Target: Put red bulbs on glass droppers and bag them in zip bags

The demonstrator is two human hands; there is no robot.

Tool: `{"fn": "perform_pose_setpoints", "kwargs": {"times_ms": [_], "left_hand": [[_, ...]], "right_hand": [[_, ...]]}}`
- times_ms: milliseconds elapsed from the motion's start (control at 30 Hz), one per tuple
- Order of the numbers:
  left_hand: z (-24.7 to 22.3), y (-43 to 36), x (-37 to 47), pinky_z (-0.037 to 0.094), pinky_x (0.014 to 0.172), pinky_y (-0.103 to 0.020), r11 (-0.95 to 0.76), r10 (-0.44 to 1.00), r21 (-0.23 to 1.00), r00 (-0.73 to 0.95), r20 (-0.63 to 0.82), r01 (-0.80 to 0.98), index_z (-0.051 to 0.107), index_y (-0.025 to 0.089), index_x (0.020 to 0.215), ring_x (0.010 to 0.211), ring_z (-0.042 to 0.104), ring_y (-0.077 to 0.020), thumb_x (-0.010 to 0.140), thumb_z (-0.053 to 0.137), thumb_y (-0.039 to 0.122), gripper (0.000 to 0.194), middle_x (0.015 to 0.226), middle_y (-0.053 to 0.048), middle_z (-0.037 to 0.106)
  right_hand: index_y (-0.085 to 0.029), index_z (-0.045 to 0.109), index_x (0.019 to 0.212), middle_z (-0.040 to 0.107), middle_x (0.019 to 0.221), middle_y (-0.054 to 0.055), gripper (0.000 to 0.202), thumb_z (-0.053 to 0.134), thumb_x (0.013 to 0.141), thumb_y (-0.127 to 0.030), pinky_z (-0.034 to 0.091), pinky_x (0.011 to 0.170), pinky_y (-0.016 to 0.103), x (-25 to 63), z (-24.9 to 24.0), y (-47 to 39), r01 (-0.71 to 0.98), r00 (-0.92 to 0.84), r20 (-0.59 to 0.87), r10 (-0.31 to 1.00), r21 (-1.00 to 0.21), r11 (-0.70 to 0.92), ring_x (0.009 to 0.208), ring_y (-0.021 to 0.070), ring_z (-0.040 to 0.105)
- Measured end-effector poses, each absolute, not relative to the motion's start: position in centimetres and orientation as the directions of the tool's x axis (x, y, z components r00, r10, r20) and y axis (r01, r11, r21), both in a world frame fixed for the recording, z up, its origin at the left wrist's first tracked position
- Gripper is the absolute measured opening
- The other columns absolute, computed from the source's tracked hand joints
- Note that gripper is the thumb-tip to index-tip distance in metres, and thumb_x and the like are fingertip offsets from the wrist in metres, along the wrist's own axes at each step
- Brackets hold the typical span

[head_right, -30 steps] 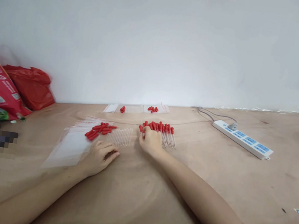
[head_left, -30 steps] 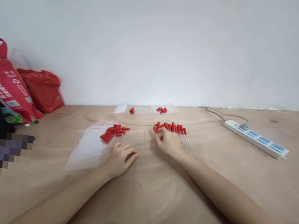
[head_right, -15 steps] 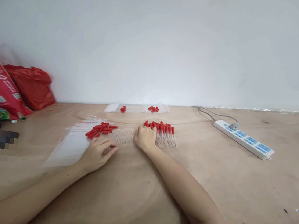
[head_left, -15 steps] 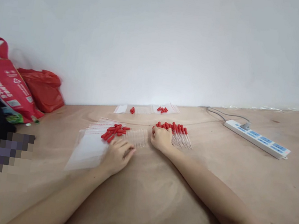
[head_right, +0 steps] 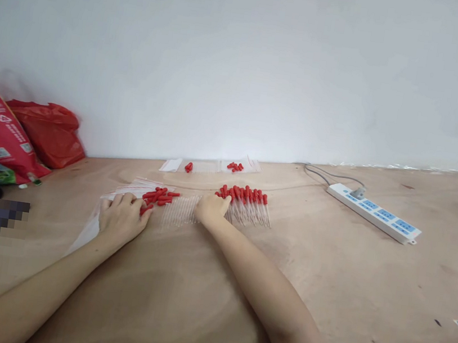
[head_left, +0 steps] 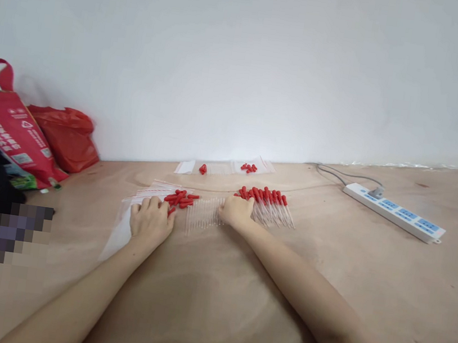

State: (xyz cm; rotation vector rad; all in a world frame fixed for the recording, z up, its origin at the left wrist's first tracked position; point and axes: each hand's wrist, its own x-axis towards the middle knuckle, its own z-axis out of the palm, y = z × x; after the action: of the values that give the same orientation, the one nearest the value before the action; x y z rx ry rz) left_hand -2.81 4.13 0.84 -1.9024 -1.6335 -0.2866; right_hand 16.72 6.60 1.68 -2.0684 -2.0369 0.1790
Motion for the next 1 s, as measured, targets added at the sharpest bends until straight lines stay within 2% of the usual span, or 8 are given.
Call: {"fn": "perform_pose_setpoints", "kwargs": {"times_ms": [233,400,500,567,667,733,833,1000], "left_hand": [[0.8,4.1,-2.7,0.031,0.069,-0.041,-0.090,0.819,-0.279,0.230,0.526,0.956,0.062,0.011,0.076,0.084,0.048,-0.0314,0.080,0.040,0.023,0.026,0.084,-0.016,0.057],[0.9,3.3,-1.8,0.033,0.069,-0.039,-0.216,0.749,-0.176,0.278,0.601,0.960,0.058,0.013,0.077,0.085,0.049,-0.0294,0.082,0.040,0.023,0.021,0.087,-0.013,0.059],[0.7,2.5,-0.5,0.036,0.069,-0.036,-0.418,0.709,-0.050,0.361,0.606,0.907,0.053,0.015,0.078,0.082,0.052,-0.0259,0.083,0.039,0.022,0.017,0.084,-0.010,0.060],[0.4,1.8,0.4,0.038,0.068,-0.035,-0.527,0.694,0.035,0.406,0.595,0.849,0.051,0.015,0.079,0.078,0.054,-0.0236,0.084,0.038,0.022,0.016,0.080,-0.008,0.060],[-0.2,1.0,1.7,0.040,0.069,-0.035,-0.625,0.699,0.136,0.474,0.534,0.769,0.050,0.017,0.080,0.069,0.056,-0.0199,0.086,0.036,0.024,0.016,0.073,-0.004,0.060],[-0.6,0.6,2.2,0.042,0.069,-0.034,-0.662,0.705,0.208,0.503,0.500,0.720,0.050,0.017,0.090,0.070,0.057,-0.0188,0.086,0.037,0.024,0.015,0.078,-0.004,0.060],[-0.8,0.3,2.7,0.046,0.071,-0.030,-0.697,0.702,0.305,0.534,0.471,0.649,0.047,0.017,0.106,0.079,0.057,-0.0171,0.087,0.035,0.019,0.023,0.091,-0.006,0.057],[-0.4,-0.1,2.8,0.046,0.072,-0.027,-0.732,0.679,0.354,0.576,0.455,0.583,0.054,0.018,0.099,0.077,0.055,-0.0136,0.088,0.031,0.016,0.026,0.087,-0.004,0.051]], "right_hand": [[-0.015,0.066,0.087,0.065,0.092,0.016,0.027,0.045,0.075,-0.026,0.027,0.083,0.044,16.0,2.0,7.0,0.964,0.016,0.017,1.000,-0.267,-0.011,0.085,0.0258,0.060],[-0.010,0.062,0.089,0.064,0.091,0.017,0.030,0.038,0.082,-0.027,0.033,0.077,0.038,17.2,2.3,6.1,0.956,0.000,0.087,0.996,-0.291,0.025,0.085,0.0250,0.060],[-0.008,0.054,0.097,0.063,0.089,0.016,0.028,0.035,0.086,-0.025,0.035,0.070,0.032,19.2,2.0,4.8,0.937,-0.064,0.197,0.978,-0.325,0.127,0.082,0.0234,0.060],[-0.010,0.050,0.098,0.063,0.089,0.013,0.023,0.034,0.088,-0.024,0.034,0.069,0.030,20.8,1.2,3.7,0.905,-0.157,0.265,0.951,-0.346,0.246,0.080,0.0204,0.059],[-0.013,0.050,0.094,0.063,0.089,0.008,0.017,0.037,0.087,-0.020,0.032,0.073,0.029,23.3,-0.4,1.8,0.817,-0.331,0.371,0.868,-0.348,0.460,0.081,0.0169,0.057],[-0.014,0.050,0.099,0.063,0.089,0.007,0.018,0.038,0.087,-0.021,0.031,0.075,0.030,24.4,-1.3,0.7,0.768,-0.406,0.420,0.811,-0.324,0.552,0.080,0.0157,0.056],[-0.017,0.052,0.105,0.062,0.088,0.006,0.023,0.037,0.088,-0.022,0.030,0.073,0.030,25.1,-1.9,-0.4,0.740,-0.465,0.459,0.757,-0.268,0.617,0.078,0.0145,0.055],[-0.018,0.058,0.099,0.062,0.083,0.004,0.023,0.038,0.088,-0.022,0.026,0.072,0.030,24.4,-1.6,-1.0,0.728,-0.490,0.479,0.728,-0.235,0.645,0.075,0.0134,0.054]]}}
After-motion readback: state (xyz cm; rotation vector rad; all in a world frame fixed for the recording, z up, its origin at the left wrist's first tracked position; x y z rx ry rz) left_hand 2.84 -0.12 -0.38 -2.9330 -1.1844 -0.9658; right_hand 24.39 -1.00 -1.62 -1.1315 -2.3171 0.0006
